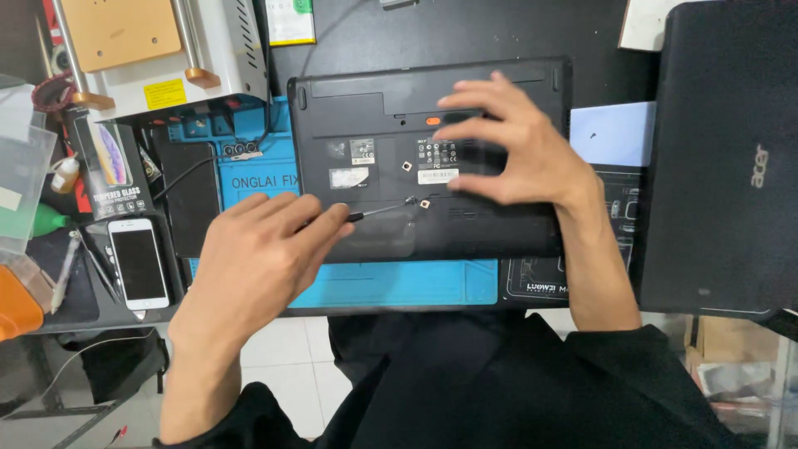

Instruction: The person uses a screwdriver to remove screws from the bottom of a black Acer laptop. They then remove the optical drive, flip the laptop over, and proceed to unscrew the bottom panel of a second laptop.

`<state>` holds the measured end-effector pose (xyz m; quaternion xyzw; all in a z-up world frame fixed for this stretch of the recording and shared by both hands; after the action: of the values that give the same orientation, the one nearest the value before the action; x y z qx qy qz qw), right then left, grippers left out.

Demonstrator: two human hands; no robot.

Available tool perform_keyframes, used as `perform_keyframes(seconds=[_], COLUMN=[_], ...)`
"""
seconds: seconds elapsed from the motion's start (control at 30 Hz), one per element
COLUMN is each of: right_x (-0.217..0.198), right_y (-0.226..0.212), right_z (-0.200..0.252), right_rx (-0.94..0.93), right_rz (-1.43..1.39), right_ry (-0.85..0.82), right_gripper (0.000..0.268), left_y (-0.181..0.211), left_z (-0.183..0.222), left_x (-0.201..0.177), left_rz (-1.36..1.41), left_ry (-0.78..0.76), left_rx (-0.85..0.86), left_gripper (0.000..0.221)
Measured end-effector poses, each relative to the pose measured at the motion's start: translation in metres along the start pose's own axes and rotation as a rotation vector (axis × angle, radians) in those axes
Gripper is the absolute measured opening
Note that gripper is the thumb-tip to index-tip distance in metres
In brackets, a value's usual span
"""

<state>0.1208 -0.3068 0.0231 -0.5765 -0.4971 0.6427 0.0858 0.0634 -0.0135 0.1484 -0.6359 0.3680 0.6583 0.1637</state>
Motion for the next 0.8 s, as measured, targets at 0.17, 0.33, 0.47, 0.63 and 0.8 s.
perform_keyframes(seconds=[0.17,0.33,0.47,0.63,0.8], right_x=[0.030,0.036,0.037,0.035,0.033], right_y=[-0.010,-0.008,-0.007,-0.011,-0.013], right_z=[-0.004,-0.003,-0.003,-0.004,-0.004], right_rx=[-0.007,-0.011,-0.011,-0.039,-0.033], right_rz=[0.075,0.082,0.077,0.080,0.056], right_ry=[-0.220,-0.243,-0.235,-0.221,-0.220], right_gripper=[0.070,0.072,0.072,0.067,0.058], left_y=[0.011,0.009,0.013,0.023,0.033], left_z=[-0.010,-0.015,-0.020,-0.033,-0.043], left_x=[-0.002,0.002,-0.001,-0.009,-0.010], left_rz=[-0.028,-0.054,-0.066,-0.093,-0.153], left_ry=[-0.079,-0.132,-0.161,-0.218,-0.249], left_rx=[0.110,0.114,0.151,0.208,0.302], left_gripper=[0.019,0.020,0.034,0.031,0.019])
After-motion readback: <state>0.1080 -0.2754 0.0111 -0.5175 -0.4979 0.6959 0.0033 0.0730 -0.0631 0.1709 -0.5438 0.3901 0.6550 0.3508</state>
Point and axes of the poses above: each hand's wrist, its own z-axis away from the middle knuckle, its own x-axis out of the palm, y = z × x, the point moved 2 cm from there along -z, towards the middle knuckle, and after that the axes turned 6 degrees about x, right-handed, at the moved point
